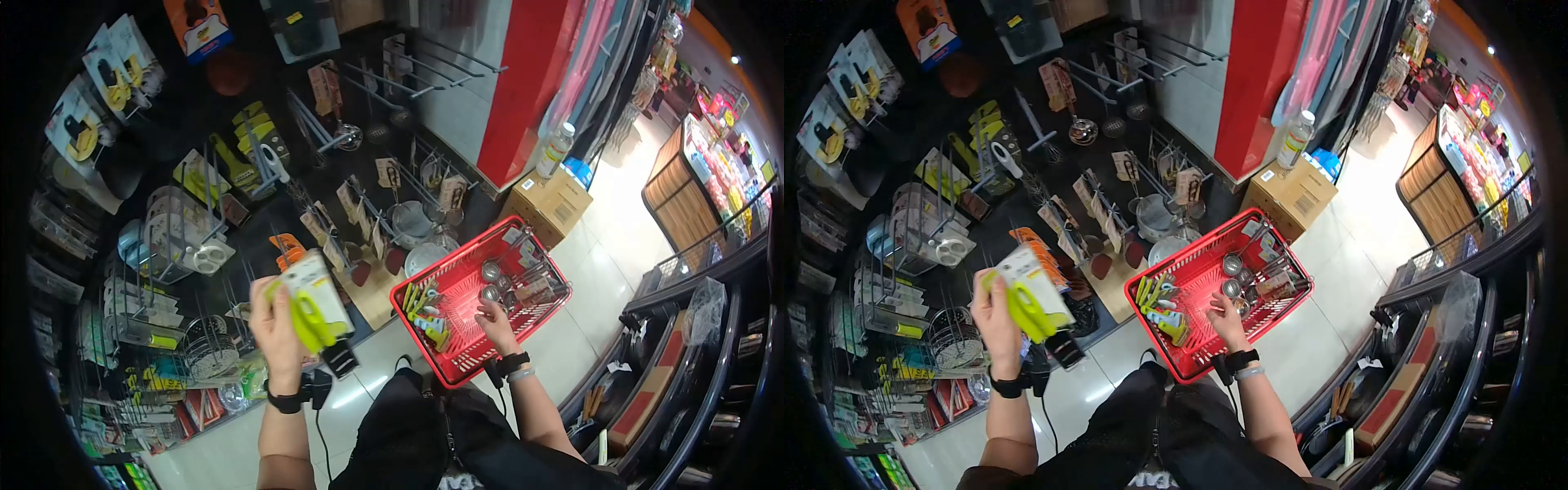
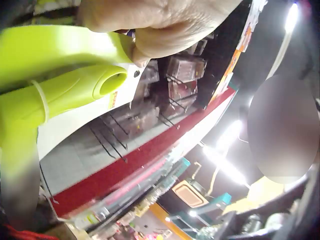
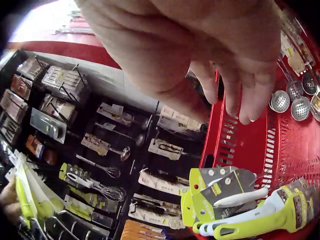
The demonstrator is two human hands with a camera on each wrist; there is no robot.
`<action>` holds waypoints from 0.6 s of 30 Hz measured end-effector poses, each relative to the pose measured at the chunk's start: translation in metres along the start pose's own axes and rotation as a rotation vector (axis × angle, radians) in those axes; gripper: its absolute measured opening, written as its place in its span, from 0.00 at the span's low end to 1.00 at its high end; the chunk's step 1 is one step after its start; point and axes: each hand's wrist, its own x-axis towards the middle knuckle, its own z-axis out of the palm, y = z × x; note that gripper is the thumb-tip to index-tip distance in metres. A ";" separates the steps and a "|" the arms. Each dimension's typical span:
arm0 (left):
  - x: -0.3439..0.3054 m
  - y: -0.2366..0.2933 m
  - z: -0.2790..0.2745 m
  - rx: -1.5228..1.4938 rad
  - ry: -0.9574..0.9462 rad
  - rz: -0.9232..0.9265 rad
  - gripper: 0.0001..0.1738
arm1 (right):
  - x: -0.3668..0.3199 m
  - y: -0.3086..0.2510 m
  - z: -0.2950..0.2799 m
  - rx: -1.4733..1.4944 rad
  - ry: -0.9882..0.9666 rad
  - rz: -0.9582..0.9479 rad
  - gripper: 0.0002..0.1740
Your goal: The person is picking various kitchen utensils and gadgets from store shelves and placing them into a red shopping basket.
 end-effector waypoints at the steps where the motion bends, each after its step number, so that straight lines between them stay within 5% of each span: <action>1: -0.001 0.005 0.016 0.023 -0.075 0.049 0.07 | -0.002 -0.004 -0.005 0.070 0.015 0.063 0.26; 7: -0.008 0.002 0.126 0.004 -0.404 0.097 0.08 | -0.008 0.023 -0.038 0.061 0.166 0.002 0.25; 9: -0.016 -0.021 0.165 0.011 -0.500 0.041 0.08 | -0.016 0.030 -0.050 -0.495 0.357 0.028 0.27; 13: -0.038 -0.091 0.231 0.050 -0.511 -0.064 0.09 | -0.034 0.047 -0.051 -0.571 0.741 0.241 0.34; 15: -0.048 -0.127 0.257 0.104 -0.511 -0.091 0.10 | -0.033 0.071 -0.055 -0.639 0.735 0.338 0.39; 17: -0.057 -0.156 0.275 0.114 -0.522 -0.229 0.10 | -0.035 0.086 -0.062 -0.197 0.513 0.086 0.39; 18: -0.062 -0.179 0.284 0.113 -0.532 -0.229 0.10 | -0.039 0.077 -0.060 -0.145 0.471 0.210 0.40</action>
